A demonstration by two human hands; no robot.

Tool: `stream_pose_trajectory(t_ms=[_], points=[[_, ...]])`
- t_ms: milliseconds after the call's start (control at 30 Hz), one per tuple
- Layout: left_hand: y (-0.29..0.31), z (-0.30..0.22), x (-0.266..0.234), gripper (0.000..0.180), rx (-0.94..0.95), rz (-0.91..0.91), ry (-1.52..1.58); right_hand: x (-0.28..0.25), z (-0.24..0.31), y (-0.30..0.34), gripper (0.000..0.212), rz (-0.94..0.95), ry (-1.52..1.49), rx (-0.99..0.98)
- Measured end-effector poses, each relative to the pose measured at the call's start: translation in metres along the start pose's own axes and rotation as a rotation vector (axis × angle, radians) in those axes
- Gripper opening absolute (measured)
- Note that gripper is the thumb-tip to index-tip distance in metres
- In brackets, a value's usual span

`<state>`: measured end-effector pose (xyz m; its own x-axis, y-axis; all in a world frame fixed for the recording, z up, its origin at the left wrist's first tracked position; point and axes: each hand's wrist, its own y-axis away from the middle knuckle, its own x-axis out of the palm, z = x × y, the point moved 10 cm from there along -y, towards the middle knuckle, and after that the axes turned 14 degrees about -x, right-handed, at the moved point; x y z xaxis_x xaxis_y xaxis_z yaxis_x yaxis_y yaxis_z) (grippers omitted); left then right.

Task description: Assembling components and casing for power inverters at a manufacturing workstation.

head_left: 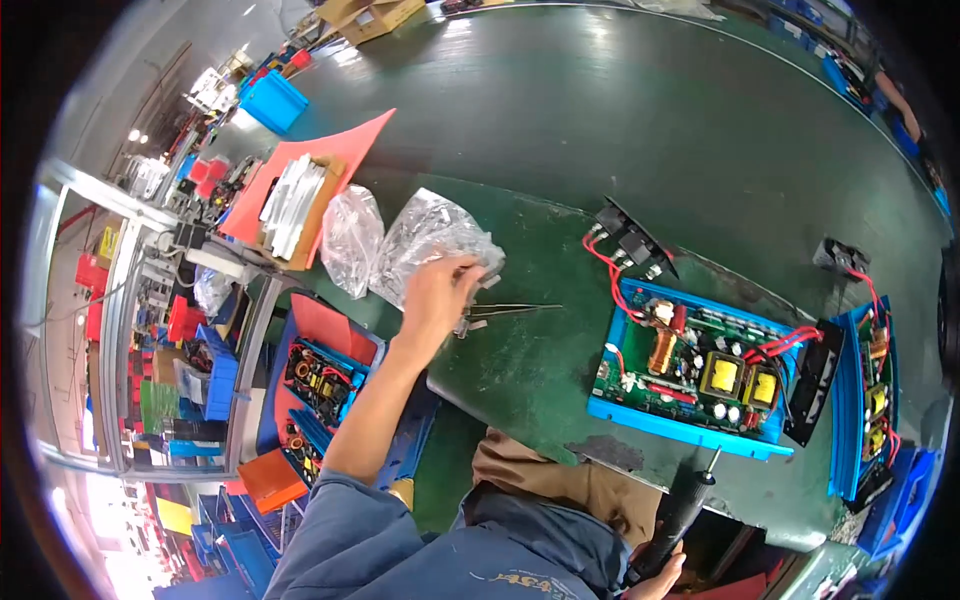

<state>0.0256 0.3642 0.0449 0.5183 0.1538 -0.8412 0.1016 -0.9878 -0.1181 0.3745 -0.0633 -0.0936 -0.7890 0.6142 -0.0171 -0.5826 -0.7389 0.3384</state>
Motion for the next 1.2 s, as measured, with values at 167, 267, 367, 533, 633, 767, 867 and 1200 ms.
stream_pose_trajectory(t_ms=[167, 267, 367, 533, 633, 767, 867, 1200], points=[[0.001, -0.005, -0.002, 0.020, 0.071, 0.012, -0.084, 0.013, 0.006, -0.009, 0.083, 0.129, 0.033, -0.104], [0.015, -0.010, -0.033, 0.019, 0.128, -0.069, -0.113, 0.022, 0.014, -0.007, 0.081, 0.171, 0.014, -0.074], [0.032, -0.043, -0.017, 0.020, 0.070, 0.009, 0.015, 0.015, 0.011, -0.009, 0.088, 0.209, 0.047, -0.066], [0.076, -0.143, -0.004, 0.015, 0.076, 0.311, 0.315, 0.027, 0.034, -0.011, 0.082, 0.279, 0.066, -0.185], [0.107, -0.205, 0.038, 0.008, 0.229, 0.697, 0.482, 0.030, 0.029, -0.006, 0.076, 0.318, 0.053, -0.184], [0.130, -0.248, 0.080, 0.010, 0.299, 0.933, 0.543, 0.032, 0.025, -0.002, 0.063, 0.329, 0.084, -0.139], [0.141, -0.268, 0.093, 0.013, 0.486, 0.931, 0.413, 0.034, 0.034, -0.003, 0.043, 0.309, 0.040, -0.147], [0.158, -0.280, 0.090, 0.012, 0.730, 0.592, 0.023, 0.035, 0.042, -0.009, 0.043, 0.317, 0.055, -0.236]])
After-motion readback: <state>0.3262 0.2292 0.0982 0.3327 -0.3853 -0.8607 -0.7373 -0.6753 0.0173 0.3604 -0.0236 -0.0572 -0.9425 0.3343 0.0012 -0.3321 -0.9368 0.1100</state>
